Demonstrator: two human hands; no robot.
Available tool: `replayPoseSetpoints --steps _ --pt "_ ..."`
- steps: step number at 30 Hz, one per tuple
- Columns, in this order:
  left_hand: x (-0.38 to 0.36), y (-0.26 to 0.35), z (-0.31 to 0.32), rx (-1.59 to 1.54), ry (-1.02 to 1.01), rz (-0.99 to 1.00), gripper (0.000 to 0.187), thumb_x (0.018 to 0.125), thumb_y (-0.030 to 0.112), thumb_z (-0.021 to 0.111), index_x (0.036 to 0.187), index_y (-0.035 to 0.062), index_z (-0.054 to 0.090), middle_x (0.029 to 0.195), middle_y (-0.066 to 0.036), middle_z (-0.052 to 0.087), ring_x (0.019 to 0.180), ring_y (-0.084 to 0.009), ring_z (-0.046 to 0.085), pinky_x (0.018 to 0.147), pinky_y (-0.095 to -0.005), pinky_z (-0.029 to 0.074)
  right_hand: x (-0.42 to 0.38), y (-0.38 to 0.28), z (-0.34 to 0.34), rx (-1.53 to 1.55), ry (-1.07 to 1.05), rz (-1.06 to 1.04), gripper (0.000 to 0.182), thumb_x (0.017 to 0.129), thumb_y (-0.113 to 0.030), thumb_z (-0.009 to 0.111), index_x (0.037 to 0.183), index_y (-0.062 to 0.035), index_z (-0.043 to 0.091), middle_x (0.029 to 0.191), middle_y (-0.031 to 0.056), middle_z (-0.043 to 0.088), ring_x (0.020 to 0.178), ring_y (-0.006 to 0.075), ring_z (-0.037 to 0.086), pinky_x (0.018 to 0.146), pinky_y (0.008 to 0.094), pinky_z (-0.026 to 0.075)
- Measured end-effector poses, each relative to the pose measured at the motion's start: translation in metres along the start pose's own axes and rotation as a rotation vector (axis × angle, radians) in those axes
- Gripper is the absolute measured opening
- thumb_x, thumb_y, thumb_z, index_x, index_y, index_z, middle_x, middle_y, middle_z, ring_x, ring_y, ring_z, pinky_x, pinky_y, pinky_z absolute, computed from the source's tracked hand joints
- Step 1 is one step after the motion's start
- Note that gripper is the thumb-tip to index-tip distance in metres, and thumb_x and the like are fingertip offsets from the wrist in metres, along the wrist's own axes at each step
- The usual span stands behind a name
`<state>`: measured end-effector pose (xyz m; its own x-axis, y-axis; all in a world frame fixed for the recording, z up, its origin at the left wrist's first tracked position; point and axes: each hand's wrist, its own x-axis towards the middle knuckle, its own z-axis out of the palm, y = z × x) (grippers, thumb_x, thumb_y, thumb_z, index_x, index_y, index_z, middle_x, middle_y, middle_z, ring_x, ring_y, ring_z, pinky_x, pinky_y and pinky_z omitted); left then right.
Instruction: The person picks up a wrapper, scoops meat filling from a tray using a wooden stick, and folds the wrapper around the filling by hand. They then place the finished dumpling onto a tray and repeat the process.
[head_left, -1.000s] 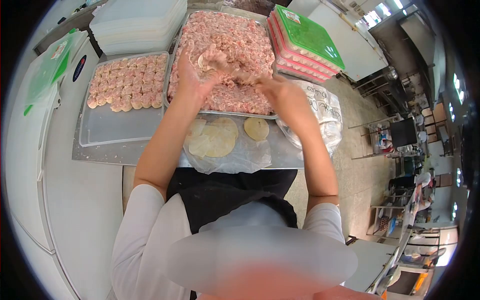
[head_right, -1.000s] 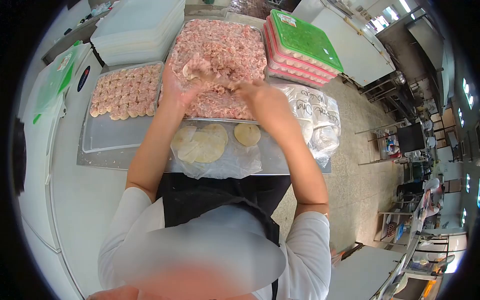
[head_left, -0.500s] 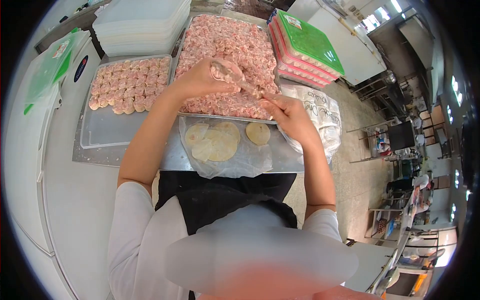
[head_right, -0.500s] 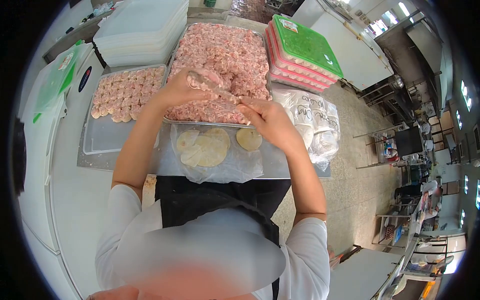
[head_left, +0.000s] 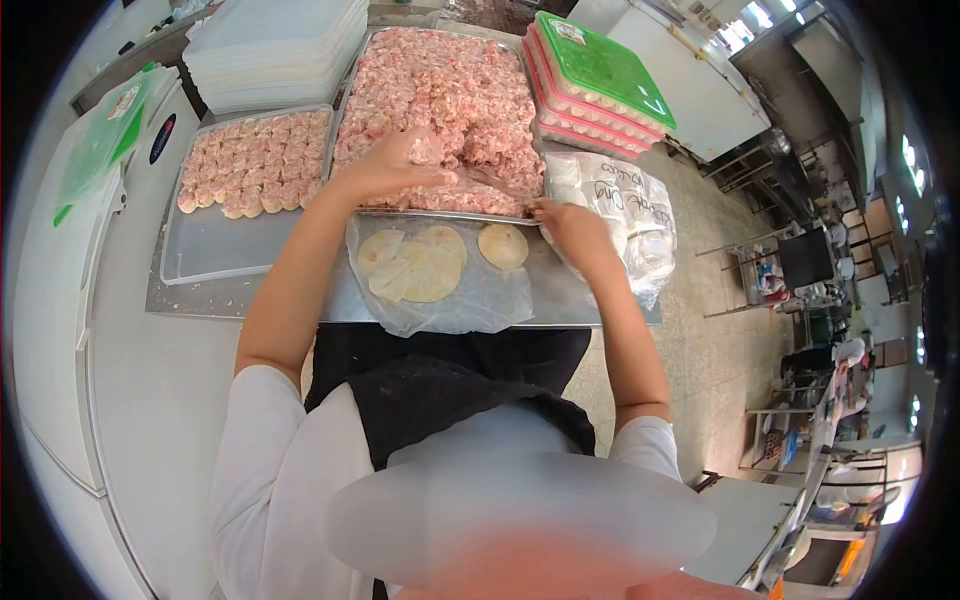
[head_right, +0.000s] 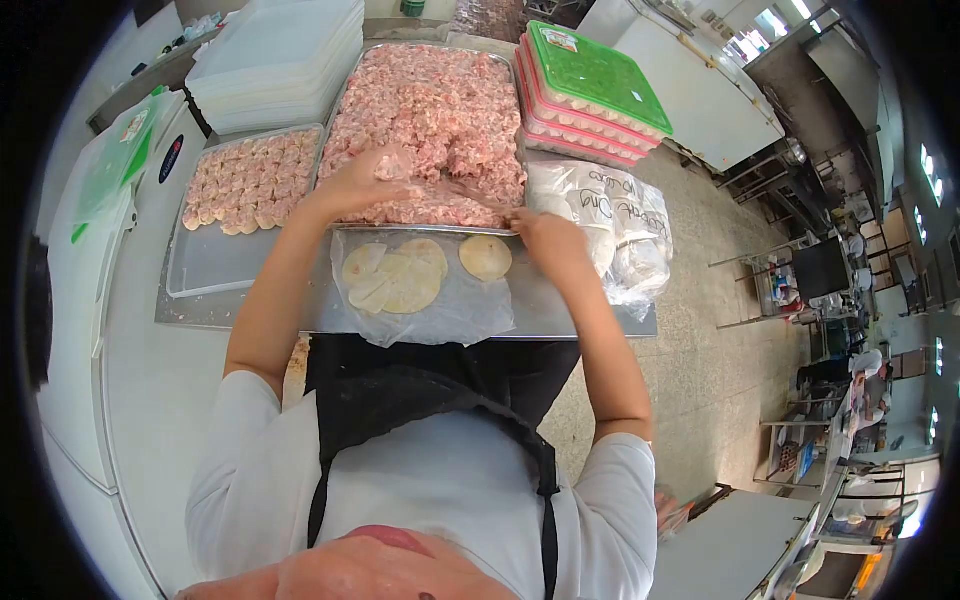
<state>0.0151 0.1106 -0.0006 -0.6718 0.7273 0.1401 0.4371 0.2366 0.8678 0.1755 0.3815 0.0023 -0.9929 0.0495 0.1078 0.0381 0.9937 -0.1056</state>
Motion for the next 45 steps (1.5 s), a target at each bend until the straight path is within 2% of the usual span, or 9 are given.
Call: replayPoseSetpoints --steps 5,7,11,13,16,23,28,31,45 --pt "-0.006 0.017 -0.013 -0.077 0.070 0.293 0.052 0.075 0.033 0.077 0.110 0.0009 0.056 0.103 -0.012 0.062 0.099 -0.0201 0.059 0.085 -0.0345 0.047 -0.016 -0.013 -0.065 0.317 0.092 0.120 0.025 0.093 -0.024 0.058 0.108 -0.0072 0.069 0.095 0.0206 0.067 0.085 0.0284 0.067 0.076 0.0359 0.051" --pt "-0.009 0.024 -0.016 0.042 -0.062 0.221 0.050 0.075 0.026 0.078 0.115 0.0035 0.058 0.113 -0.010 0.061 0.109 -0.0208 0.057 0.098 -0.0345 0.041 -0.014 -0.032 -0.061 0.662 0.136 -0.170 0.023 0.092 -0.019 0.061 0.108 -0.0040 0.068 0.100 0.0179 0.068 0.090 0.0233 0.066 0.080 0.0320 0.049" --pt "-0.012 0.030 -0.022 0.194 -0.221 0.277 0.050 0.074 0.026 0.079 0.114 0.0035 0.059 0.113 -0.012 0.061 0.108 -0.0230 0.058 0.096 -0.0348 0.042 0.008 -0.051 -0.049 0.588 0.009 -0.312 0.020 0.088 -0.016 0.062 0.103 -0.0051 0.069 0.103 0.0163 0.068 0.091 0.0316 0.066 0.081 0.0384 0.051" --pt "-0.011 0.008 -0.020 0.059 -0.095 -0.018 0.051 0.073 0.027 0.079 0.114 0.0036 0.059 0.114 -0.012 0.061 0.108 -0.0250 0.058 0.096 -0.0355 0.042 0.010 -0.058 -0.062 0.301 0.119 -0.291 0.021 0.088 -0.017 0.063 0.102 -0.0018 0.068 0.100 0.0175 0.067 0.085 0.0323 0.066 0.077 0.0357 0.051" --pt "-0.012 -0.002 -0.026 0.137 0.002 0.122 0.054 0.073 0.028 0.078 0.117 0.0036 0.059 0.116 -0.014 0.061 0.110 -0.0259 0.057 0.097 -0.0353 0.042 0.003 -0.083 -0.062 0.173 0.208 -0.258 0.023 0.087 -0.018 0.064 0.104 -0.0028 0.068 0.091 0.0159 0.066 0.078 0.0326 0.065 0.070 0.0359 0.050" --pt "-0.021 0.001 -0.032 0.052 0.078 0.279 0.054 0.072 0.025 0.078 0.118 0.0032 0.059 0.114 -0.013 0.062 0.109 -0.0259 0.057 0.095 -0.0358 0.043 0.016 -0.051 -0.100 0.446 0.007 -0.178 0.023 0.088 -0.022 0.063 0.104 -0.0049 0.069 0.085 0.0150 0.066 0.075 0.0333 0.062 0.066 0.0363 0.049" --pt "-0.017 0.027 -0.043 0.187 -0.181 0.188 0.060 0.073 0.035 0.077 0.117 -0.0003 0.059 0.113 -0.020 0.062 0.108 -0.0314 0.058 0.095 -0.0379 0.043 0.029 -0.064 -0.042 0.507 0.097 -0.503 0.024 0.089 -0.021 0.063 0.103 -0.0030 0.067 0.084 0.0133 0.066 0.078 0.0333 0.064 0.067 0.0384 0.050" --pt "-0.018 -0.002 -0.031 0.252 0.059 0.193 0.056 0.072 0.032 0.077 0.114 -0.0005 0.061 0.110 -0.019 0.063 0.105 -0.0302 0.060 0.094 -0.0369 0.044 0.025 -0.065 -0.078 0.165 0.119 -0.251 0.022 0.088 -0.021 0.063 0.103 -0.0065 0.068 0.085 0.0119 0.066 0.078 0.0341 0.064 0.065 0.0410 0.050" --pt "-0.017 0.004 -0.040 0.202 0.126 0.106 0.044 0.072 0.028 0.077 0.106 0.0040 0.064 0.099 -0.014 0.066 0.096 -0.0271 0.061 0.087 -0.0367 0.045 0.036 -0.065 -0.025 0.380 0.127 -0.372 0.029 0.093 -0.017 0.056 0.114 0.0030 0.060 0.097 0.0177 0.064 0.083 0.0282 0.064 0.077 0.0301 0.049"
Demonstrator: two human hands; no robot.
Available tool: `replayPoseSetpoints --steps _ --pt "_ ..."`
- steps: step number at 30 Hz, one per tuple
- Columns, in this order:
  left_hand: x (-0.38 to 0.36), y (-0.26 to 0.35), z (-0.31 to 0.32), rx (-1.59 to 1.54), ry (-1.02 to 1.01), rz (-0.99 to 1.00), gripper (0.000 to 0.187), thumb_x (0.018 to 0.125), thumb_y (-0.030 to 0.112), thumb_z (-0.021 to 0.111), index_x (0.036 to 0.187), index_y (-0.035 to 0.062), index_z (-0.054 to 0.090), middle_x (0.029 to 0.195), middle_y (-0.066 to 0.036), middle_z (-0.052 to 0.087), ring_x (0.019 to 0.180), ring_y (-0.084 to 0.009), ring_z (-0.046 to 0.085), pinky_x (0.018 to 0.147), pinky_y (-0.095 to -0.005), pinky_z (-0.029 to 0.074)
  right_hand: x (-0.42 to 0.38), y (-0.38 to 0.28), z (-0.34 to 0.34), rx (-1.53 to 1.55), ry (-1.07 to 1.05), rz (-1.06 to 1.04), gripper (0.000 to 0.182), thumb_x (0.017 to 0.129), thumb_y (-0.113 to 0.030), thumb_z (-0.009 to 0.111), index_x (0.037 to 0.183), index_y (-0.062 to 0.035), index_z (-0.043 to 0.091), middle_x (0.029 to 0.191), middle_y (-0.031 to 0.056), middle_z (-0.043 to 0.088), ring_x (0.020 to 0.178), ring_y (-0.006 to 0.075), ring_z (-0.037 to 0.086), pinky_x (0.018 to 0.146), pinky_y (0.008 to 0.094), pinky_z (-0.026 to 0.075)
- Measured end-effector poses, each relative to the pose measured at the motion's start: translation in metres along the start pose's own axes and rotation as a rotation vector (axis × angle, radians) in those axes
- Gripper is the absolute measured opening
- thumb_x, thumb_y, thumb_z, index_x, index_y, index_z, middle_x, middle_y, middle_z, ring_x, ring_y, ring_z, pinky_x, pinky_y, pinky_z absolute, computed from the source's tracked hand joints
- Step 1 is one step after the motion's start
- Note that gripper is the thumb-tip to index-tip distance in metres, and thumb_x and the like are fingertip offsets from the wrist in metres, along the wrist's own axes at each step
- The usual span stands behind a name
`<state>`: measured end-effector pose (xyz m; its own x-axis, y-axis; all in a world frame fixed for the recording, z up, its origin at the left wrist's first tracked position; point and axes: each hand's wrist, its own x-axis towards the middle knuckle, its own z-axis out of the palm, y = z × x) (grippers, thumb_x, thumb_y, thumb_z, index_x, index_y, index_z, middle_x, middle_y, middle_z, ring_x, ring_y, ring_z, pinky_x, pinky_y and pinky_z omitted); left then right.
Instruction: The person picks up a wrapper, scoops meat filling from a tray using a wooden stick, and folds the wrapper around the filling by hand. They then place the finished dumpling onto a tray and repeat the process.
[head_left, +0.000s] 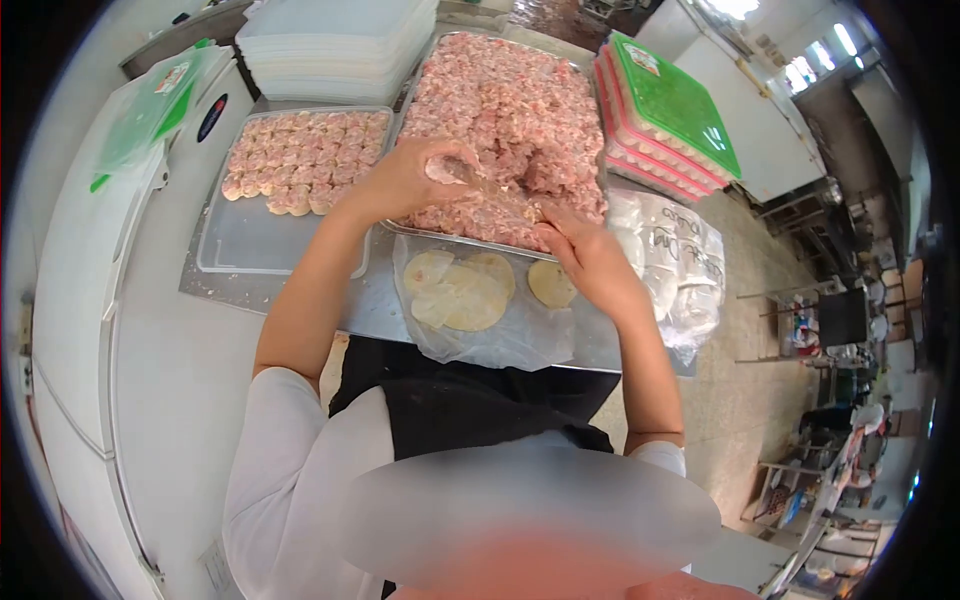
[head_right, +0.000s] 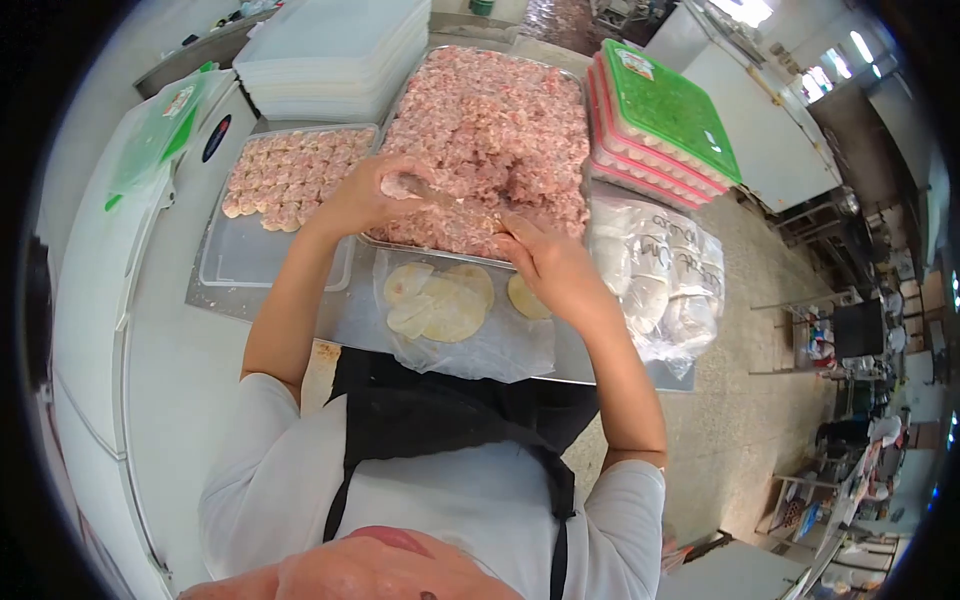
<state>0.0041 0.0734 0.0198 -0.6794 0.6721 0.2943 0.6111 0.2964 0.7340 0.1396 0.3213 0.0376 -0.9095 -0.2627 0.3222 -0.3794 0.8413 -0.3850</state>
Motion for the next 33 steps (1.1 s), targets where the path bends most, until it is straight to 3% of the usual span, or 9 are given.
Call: replayPoseSetpoints --steps 4,6,8,11,13,20,29,31,33 --pt "-0.027 -0.026 -0.038 -0.014 0.064 -0.170 0.041 0.073 0.022 0.075 0.108 0.0034 0.063 0.100 -0.010 0.065 0.095 -0.0199 0.061 0.082 -0.0338 0.048 -0.005 0.052 0.040 0.316 0.033 0.169 0.033 0.096 -0.019 0.054 0.119 0.0030 0.058 0.103 0.0118 0.066 0.090 0.0193 0.063 0.084 0.0298 0.048" --pt "-0.058 -0.035 -0.070 -0.044 0.174 -0.260 0.041 0.073 0.020 0.074 0.109 0.0031 0.061 0.103 -0.010 0.064 0.094 -0.0186 0.061 0.081 -0.0326 0.049 -0.010 0.058 0.046 0.458 0.107 0.139 0.034 0.097 -0.020 0.053 0.123 0.0008 0.057 0.088 0.0053 0.063 0.071 0.0120 0.059 0.065 0.0251 0.049" --pt "-0.092 -0.055 -0.105 -0.078 0.287 -0.325 0.041 0.073 0.017 0.073 0.109 0.0028 0.060 0.105 -0.011 0.062 0.094 -0.0173 0.060 0.079 -0.0314 0.049 -0.010 0.054 0.040 0.977 0.123 0.641 0.035 0.098 -0.021 0.053 0.126 -0.0002 0.055 0.073 0.0000 0.054 0.052 0.0062 0.045 0.045 0.0188 0.035" --pt "-0.147 -0.098 -0.132 0.022 0.467 -0.513 0.051 0.073 0.015 0.073 0.119 0.0033 0.056 0.111 -0.012 0.060 0.090 -0.0198 0.062 0.078 -0.0308 0.050 -0.015 0.060 0.048 1.157 0.207 0.584 0.034 0.098 -0.021 0.053 0.126 -0.0006 0.054 0.067 -0.0030 0.046 0.047 0.0023 0.034 0.039 0.0170 0.022" --pt "-0.169 -0.108 -0.132 0.559 0.518 -0.588 0.063 0.073 0.017 0.073 0.131 0.0091 0.050 0.108 -0.012 0.062 0.087 -0.0247 0.063 0.076 -0.0340 0.051 -0.017 0.062 0.048 1.144 0.200 0.582 0.034 0.098 -0.021 0.053 0.125 0.0000 0.055 0.067 -0.0028 0.046 0.047 0.0027 0.035 0.039 0.0168 0.024" --pt "-0.168 -0.125 -0.093 0.507 0.449 -0.828 0.081 0.075 0.018 0.071 0.145 0.0206 0.031 0.093 -0.018 0.064 0.087 -0.0347 0.064 0.077 -0.0434 0.050 -0.016 0.059 0.045 1.190 0.236 0.639 0.032 0.096 -0.017 0.055 0.124 -0.0008 0.056 0.068 -0.0020 0.050 0.047 0.0031 0.038 0.041 0.0172 0.028" --pt "-0.153 -0.143 -0.097 0.564 0.355 -0.574 0.080 0.077 0.007 0.068 0.146 0.0123 0.028 0.114 -0.024 0.059 0.103 -0.0388 0.059 0.086 -0.0437 0.048 -0.008 0.058 0.027 0.961 0.047 0.672 0.035 0.095 -0.016 0.056 0.127 -0.0012 0.056 0.066 -0.0051 0.045 0.050 0.0027 0.040 0.043 0.0193 0.031" --pt "-0.166 -0.154 -0.099 0.584 0.372 -0.330 0.072 0.076 0.005 0.068 0.141 0.0077 0.036 0.125 -0.024 0.054 0.115 -0.0383 0.053 0.094 -0.0425 0.045 -0.010 0.075 0.009 0.375 -0.073 0.474 0.026 0.095 -0.016 0.056 0.118 -0.0052 0.062 0.067 -0.0004 0.051 0.051 0.0121 0.049 0.047 0.0251 0.038" --pt "-0.167 -0.123 -0.093 0.694 0.350 -0.422 0.066 0.076 0.006 0.070 0.135 0.0040 0.042 0.129 -0.023 0.052 0.120 -0.0384 0.049 0.098 -0.0415 0.043 0.004 0.080 -0.032 -0.296 -0.143 0.071 0.020 0.090 -0.017 0.059 0.107 -0.0115 0.066 0.069 0.0112 0.057 0.068 0.0303 0.061 0.059 0.0414 0.046"
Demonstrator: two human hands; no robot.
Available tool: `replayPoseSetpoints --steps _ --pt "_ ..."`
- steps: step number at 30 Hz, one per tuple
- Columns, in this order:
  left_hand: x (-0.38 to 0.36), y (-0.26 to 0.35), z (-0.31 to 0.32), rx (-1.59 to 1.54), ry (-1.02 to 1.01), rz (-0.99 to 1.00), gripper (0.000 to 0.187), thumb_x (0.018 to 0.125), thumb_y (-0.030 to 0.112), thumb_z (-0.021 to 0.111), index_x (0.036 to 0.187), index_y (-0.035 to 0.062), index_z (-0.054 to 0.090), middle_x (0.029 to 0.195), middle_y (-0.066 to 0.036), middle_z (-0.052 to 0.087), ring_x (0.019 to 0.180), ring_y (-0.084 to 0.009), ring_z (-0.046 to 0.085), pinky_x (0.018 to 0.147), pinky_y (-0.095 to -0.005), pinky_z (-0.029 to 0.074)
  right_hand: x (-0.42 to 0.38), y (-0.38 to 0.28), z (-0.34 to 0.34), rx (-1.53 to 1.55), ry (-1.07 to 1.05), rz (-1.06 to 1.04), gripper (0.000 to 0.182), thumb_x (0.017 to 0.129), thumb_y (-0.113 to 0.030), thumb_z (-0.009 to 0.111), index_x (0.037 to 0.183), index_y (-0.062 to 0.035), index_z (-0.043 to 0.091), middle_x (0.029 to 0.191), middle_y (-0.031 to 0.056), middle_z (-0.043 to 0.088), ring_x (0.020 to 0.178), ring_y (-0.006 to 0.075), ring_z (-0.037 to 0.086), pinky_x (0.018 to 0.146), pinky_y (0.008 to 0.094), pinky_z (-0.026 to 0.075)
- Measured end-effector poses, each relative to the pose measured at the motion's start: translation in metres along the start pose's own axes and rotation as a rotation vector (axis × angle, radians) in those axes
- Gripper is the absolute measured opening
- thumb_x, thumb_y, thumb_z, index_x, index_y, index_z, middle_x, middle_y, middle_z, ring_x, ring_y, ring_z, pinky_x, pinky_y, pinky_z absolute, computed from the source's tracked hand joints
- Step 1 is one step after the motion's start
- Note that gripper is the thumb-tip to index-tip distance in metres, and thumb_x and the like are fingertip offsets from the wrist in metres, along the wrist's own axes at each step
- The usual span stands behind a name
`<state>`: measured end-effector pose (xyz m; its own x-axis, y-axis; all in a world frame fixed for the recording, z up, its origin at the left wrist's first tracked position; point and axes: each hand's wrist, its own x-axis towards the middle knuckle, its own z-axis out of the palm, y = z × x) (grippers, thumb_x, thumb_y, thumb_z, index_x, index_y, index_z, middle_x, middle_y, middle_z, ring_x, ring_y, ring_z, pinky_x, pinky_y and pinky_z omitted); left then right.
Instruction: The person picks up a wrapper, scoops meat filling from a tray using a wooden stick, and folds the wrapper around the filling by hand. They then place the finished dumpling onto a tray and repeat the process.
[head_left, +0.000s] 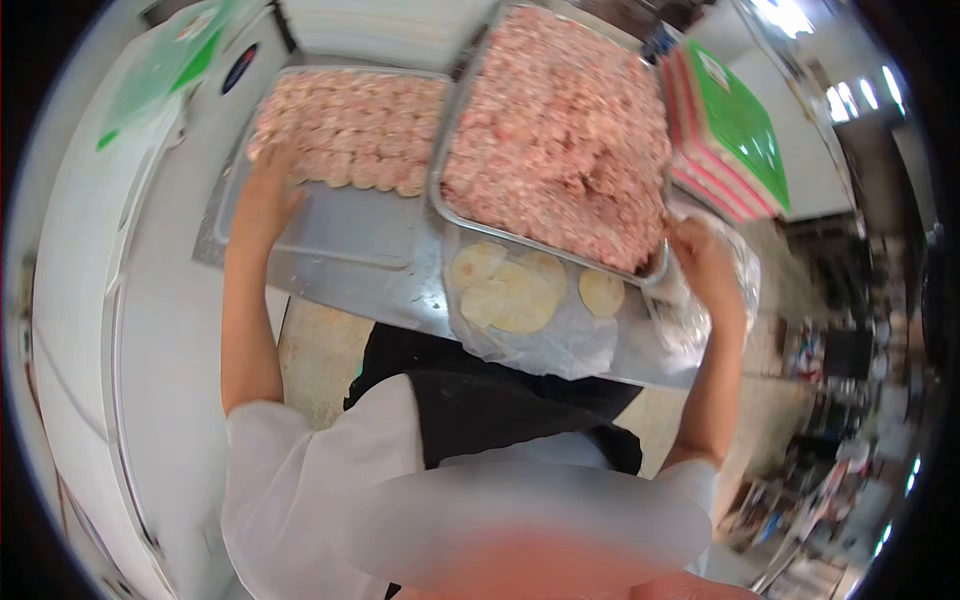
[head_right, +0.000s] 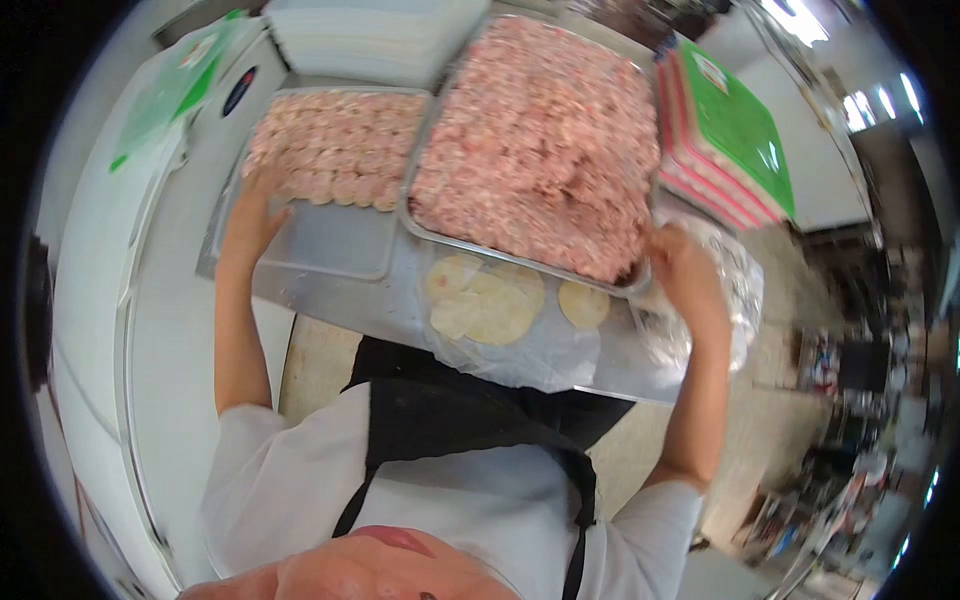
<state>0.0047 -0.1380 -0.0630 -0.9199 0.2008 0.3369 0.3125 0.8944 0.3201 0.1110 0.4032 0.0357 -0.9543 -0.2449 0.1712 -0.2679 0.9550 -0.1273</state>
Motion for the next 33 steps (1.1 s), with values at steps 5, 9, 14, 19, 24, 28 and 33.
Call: replayPoseSetpoints --steps 5,9,14,19,24,28,33 --pt "-0.022 0.108 -0.004 -0.407 -0.056 0.183 0.051 0.077 0.014 0.072 0.126 0.0086 0.057 0.123 -0.018 0.057 0.106 -0.0343 0.057 0.092 -0.0400 0.046 0.035 -0.008 -0.065 -0.702 -0.110 0.114 0.020 0.083 -0.024 0.061 0.073 -0.0073 0.068 0.071 0.0108 0.065 0.070 0.0292 0.066 0.058 0.0412 0.049" --pt "-0.036 0.190 0.041 -0.758 -0.402 0.561 0.034 0.076 0.012 0.070 0.109 0.0069 0.062 0.108 -0.014 0.061 0.107 -0.0320 0.057 0.093 -0.0383 0.046 0.044 -0.014 0.002 -0.829 -0.009 -0.040 0.011 0.074 -0.013 0.059 0.066 -0.0103 0.066 0.063 0.0076 0.064 0.060 0.0225 0.066 0.049 0.0351 0.050" --pt "-0.048 0.222 0.090 -0.629 -0.381 0.773 0.028 0.076 0.013 0.070 0.101 0.0054 0.062 0.099 -0.012 0.060 0.103 -0.0314 0.057 0.091 -0.0395 0.046 0.003 -0.074 0.022 -0.798 -0.005 -0.056 0.011 0.077 -0.012 0.056 0.069 -0.0128 0.064 0.063 0.0051 0.062 0.058 0.0212 0.065 0.048 0.0341 0.050" --pt "-0.040 0.217 0.092 -0.606 -0.507 0.718 0.012 0.080 0.011 0.066 0.089 0.0035 0.067 0.095 -0.011 0.063 0.096 -0.0302 0.059 0.090 -0.0388 0.045 -0.017 -0.066 0.001 -0.706 -0.006 -0.059 0.013 0.080 -0.013 0.054 0.071 -0.0129 0.063 0.065 0.0055 0.062 0.058 0.0226 0.064 0.047 0.0344 0.049" --pt "-0.036 0.216 0.075 -0.801 -0.403 0.506 0.015 0.084 0.017 0.063 0.089 0.0043 0.069 0.093 -0.010 0.064 0.090 -0.0275 0.061 0.081 -0.0362 0.048 0.004 -0.025 -0.027 -0.757 -0.085 0.010 0.012 0.076 -0.012 0.058 0.068 -0.0094 0.066 0.062 0.0084 0.064 0.059 0.0210 0.067 0.048 0.0325 0.050" --pt "-0.038 0.214 0.073 -1.039 -0.449 0.180 0.017 0.089 0.016 0.061 0.098 0.0033 0.066 0.099 -0.007 0.065 0.086 -0.0184 0.063 0.077 -0.0293 0.050 0.007 -0.048 0.026 -0.683 -0.050 -0.019 0.013 0.076 -0.010 0.058 0.066 -0.0086 0.066 0.063 0.0105 0.065 0.059 0.0234 0.067 0.050 0.0347 0.052" --pt "-0.043 0.214 0.059 -1.731 -0.635 -0.378 0.029 0.091 0.016 0.061 0.116 0.0021 0.057 0.108 -0.004 0.063 0.096 -0.0136 0.060 0.084 -0.0279 0.049 0.021 -0.072 0.046 -0.454 -0.057 0.069 0.011 0.075 -0.009 0.058 0.070 -0.0053 0.067 0.068 0.0139 0.066 0.064 0.0291 0.068 0.055 0.0402 0.053"
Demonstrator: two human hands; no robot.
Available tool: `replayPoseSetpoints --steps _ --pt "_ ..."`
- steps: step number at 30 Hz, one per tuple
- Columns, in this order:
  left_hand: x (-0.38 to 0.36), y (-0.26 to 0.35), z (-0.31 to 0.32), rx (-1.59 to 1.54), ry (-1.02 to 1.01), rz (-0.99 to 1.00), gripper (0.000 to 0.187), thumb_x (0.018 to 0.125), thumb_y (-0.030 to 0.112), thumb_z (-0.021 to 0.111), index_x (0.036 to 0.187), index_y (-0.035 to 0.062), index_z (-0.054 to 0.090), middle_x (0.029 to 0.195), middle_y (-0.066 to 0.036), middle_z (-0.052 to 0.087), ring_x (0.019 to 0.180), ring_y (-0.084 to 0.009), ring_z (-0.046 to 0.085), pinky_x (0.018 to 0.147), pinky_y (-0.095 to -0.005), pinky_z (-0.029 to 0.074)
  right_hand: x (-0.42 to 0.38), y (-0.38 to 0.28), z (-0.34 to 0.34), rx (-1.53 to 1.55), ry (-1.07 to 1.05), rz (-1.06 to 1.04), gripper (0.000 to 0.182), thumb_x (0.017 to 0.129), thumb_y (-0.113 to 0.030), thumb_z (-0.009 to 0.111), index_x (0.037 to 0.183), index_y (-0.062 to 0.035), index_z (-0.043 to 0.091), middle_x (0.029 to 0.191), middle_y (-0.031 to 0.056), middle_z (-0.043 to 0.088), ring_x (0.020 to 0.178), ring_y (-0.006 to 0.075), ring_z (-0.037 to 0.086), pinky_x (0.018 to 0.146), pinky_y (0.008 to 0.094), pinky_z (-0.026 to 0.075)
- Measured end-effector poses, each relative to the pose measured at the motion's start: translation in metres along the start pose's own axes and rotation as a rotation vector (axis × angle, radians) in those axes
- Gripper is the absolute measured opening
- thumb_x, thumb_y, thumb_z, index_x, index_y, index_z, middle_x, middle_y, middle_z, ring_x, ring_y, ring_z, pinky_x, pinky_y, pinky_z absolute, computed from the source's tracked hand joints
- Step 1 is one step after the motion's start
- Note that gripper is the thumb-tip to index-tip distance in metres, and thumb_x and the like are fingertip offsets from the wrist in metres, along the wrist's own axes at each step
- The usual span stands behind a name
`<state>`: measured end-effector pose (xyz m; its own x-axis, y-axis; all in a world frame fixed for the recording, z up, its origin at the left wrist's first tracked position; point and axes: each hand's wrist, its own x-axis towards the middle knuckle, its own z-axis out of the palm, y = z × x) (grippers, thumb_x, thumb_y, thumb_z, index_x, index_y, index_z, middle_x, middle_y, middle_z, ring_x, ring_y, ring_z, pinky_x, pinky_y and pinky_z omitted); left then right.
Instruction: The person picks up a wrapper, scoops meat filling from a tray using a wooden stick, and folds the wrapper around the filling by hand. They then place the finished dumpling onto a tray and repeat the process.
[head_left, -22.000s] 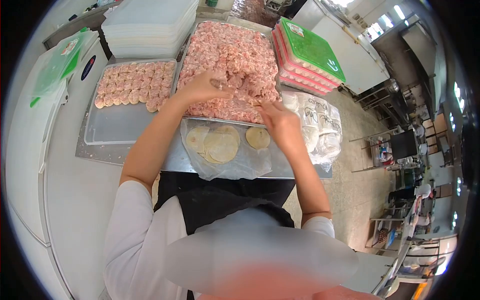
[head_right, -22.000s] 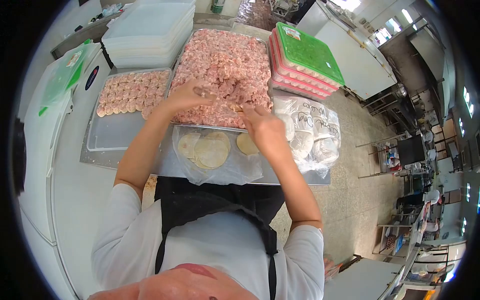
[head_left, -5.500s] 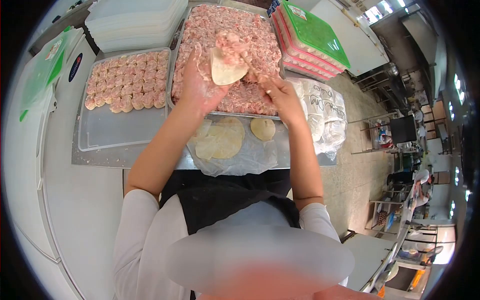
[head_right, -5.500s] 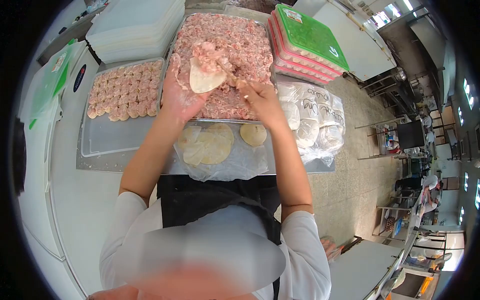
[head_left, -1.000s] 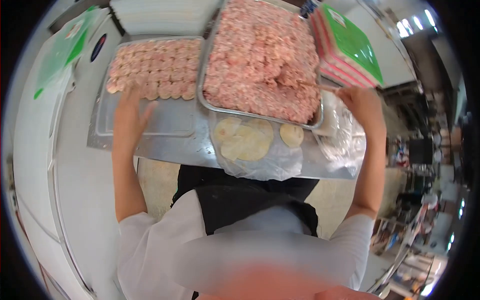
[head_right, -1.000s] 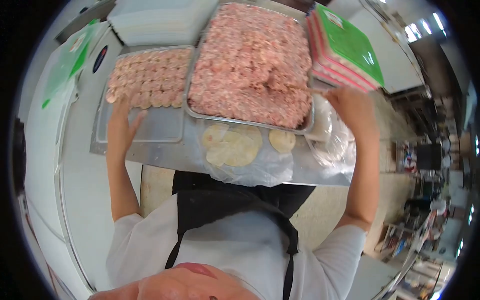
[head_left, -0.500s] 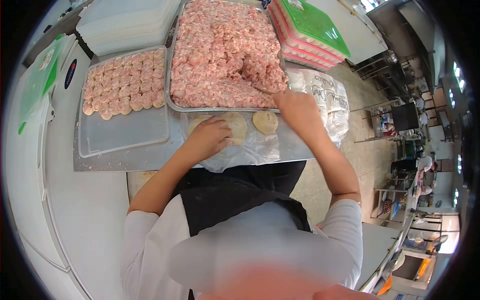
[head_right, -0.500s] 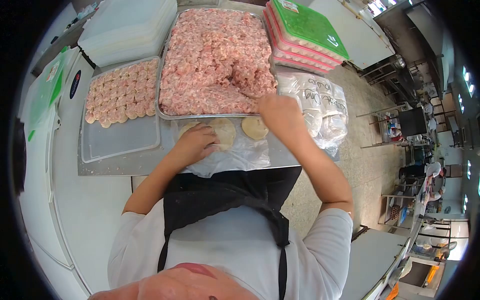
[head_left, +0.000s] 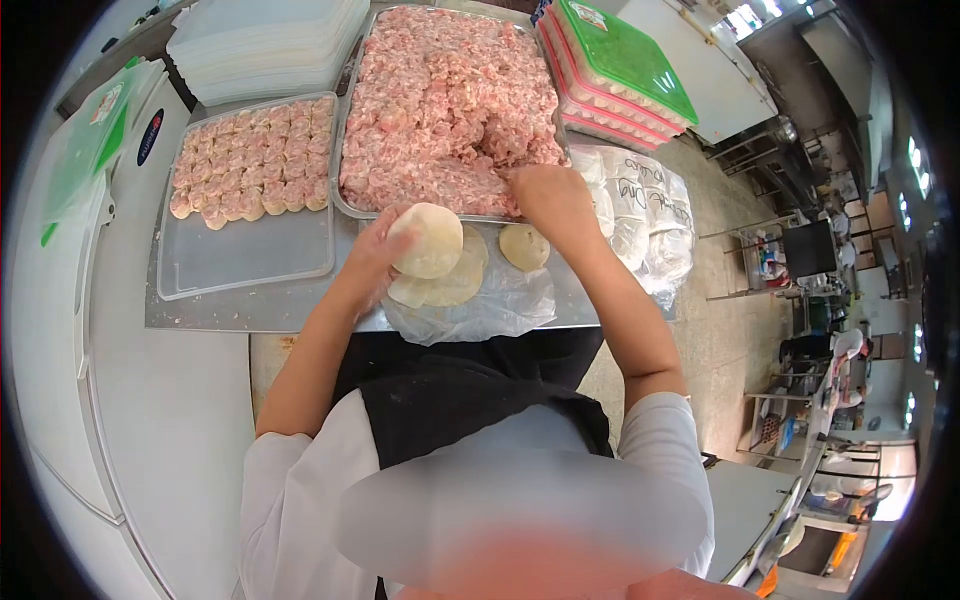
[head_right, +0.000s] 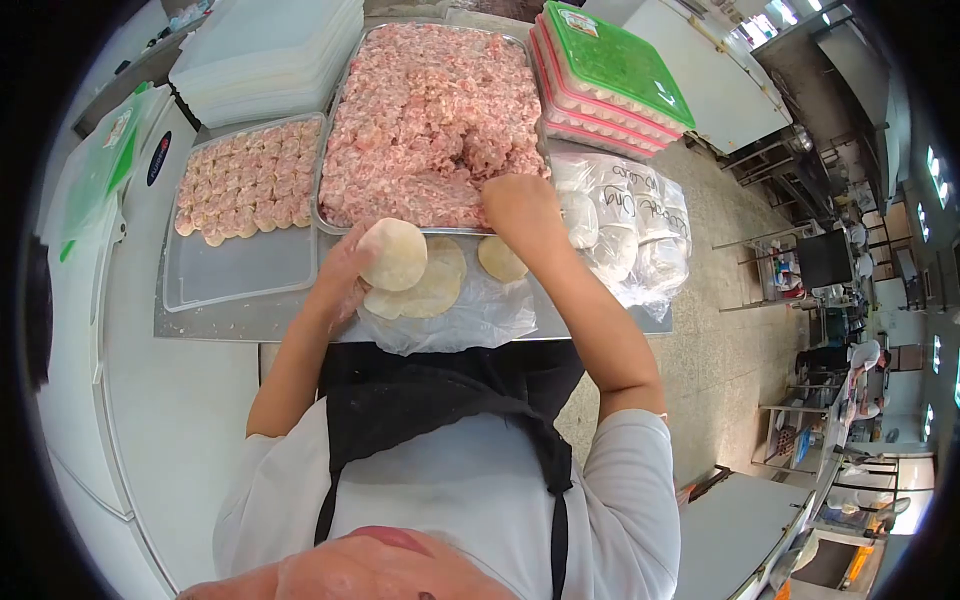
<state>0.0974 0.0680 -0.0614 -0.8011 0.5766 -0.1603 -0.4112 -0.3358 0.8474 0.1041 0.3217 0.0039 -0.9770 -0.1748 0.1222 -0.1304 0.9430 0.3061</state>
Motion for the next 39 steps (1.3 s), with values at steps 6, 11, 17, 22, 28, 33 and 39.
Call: replayPoseSetpoints --steps 6,11,17,22,28,33,39 --pt "0.006 -0.012 -0.001 0.161 -0.114 0.052 0.033 0.094 0.019 0.057 0.122 0.0017 0.056 0.109 -0.006 0.064 0.102 -0.0129 0.059 0.088 -0.0271 0.048 -0.003 -0.013 -0.004 0.122 -0.066 0.156 0.014 0.080 -0.011 0.055 0.076 -0.0048 0.067 0.073 0.0153 0.067 0.070 0.0300 0.068 0.060 0.0414 0.054" --pt "0.011 -0.024 -0.001 0.266 -0.186 0.032 0.029 0.094 0.019 0.057 0.118 0.0010 0.060 0.107 -0.006 0.064 0.100 -0.0133 0.060 0.087 -0.0282 0.050 -0.009 -0.025 0.000 0.283 0.056 0.131 0.021 0.088 -0.023 0.054 0.081 -0.0086 0.068 0.074 0.0146 0.067 0.071 0.0323 0.066 0.061 0.0435 0.053" --pt "-0.002 -0.002 -0.001 -0.024 -0.023 -0.070 0.030 0.094 0.022 0.060 0.116 0.0012 0.061 0.104 -0.004 0.066 0.094 -0.0109 0.062 0.080 -0.0264 0.051 0.002 0.028 -0.023 0.278 0.213 0.085 0.019 0.086 -0.025 0.057 0.081 -0.0097 0.068 0.070 0.0121 0.065 0.069 0.0292 0.067 0.057 0.0417 0.052" --pt "-0.001 0.011 -0.005 -0.037 0.067 -0.007 0.030 0.092 0.016 0.062 0.117 0.0013 0.059 0.105 -0.006 0.065 0.095 -0.0134 0.063 0.082 -0.0294 0.053 0.048 0.052 0.006 -0.088 0.163 0.021 0.021 0.088 -0.028 0.057 0.078 -0.0129 0.068 0.069 0.0101 0.065 0.063 0.0299 0.065 0.056 0.0427 0.051" --pt "0.002 0.026 -0.021 -0.206 0.188 0.113 0.027 0.092 0.013 0.061 0.116 0.0003 0.059 0.108 -0.008 0.065 0.096 -0.0165 0.064 0.083 -0.0310 0.053 0.032 0.022 0.020 0.067 0.146 -0.028 0.020 0.087 -0.026 0.059 0.077 -0.0110 0.067 0.071 0.0097 0.066 0.064 0.0295 0.065 0.055 0.0425 0.051" --pt "0.015 0.036 -0.016 -0.377 0.359 0.245 0.030 0.093 0.013 0.058 0.120 -0.0011 0.054 0.115 -0.010 0.062 0.103 -0.0195 0.062 0.089 -0.0331 0.052 0.002 0.006 0.025 0.342 0.168 0.073 0.021 0.088 -0.028 0.060 0.085 -0.0106 0.070 0.076 0.0103 0.067 0.069 0.0309 0.065 0.059 0.0413 0.051" --pt "0.038 0.043 0.008 -0.465 0.344 0.326 0.036 0.097 0.017 0.051 0.127 -0.0023 0.047 0.126 -0.014 0.055 0.115 -0.0229 0.055 0.099 -0.0356 0.046 -0.022 0.010 0.006 0.757 0.271 0.251 0.024 0.090 -0.028 0.061 0.095 -0.0065 0.070 0.072 0.0124 0.065 0.065 0.0270 0.064 0.060 0.0360 0.050"
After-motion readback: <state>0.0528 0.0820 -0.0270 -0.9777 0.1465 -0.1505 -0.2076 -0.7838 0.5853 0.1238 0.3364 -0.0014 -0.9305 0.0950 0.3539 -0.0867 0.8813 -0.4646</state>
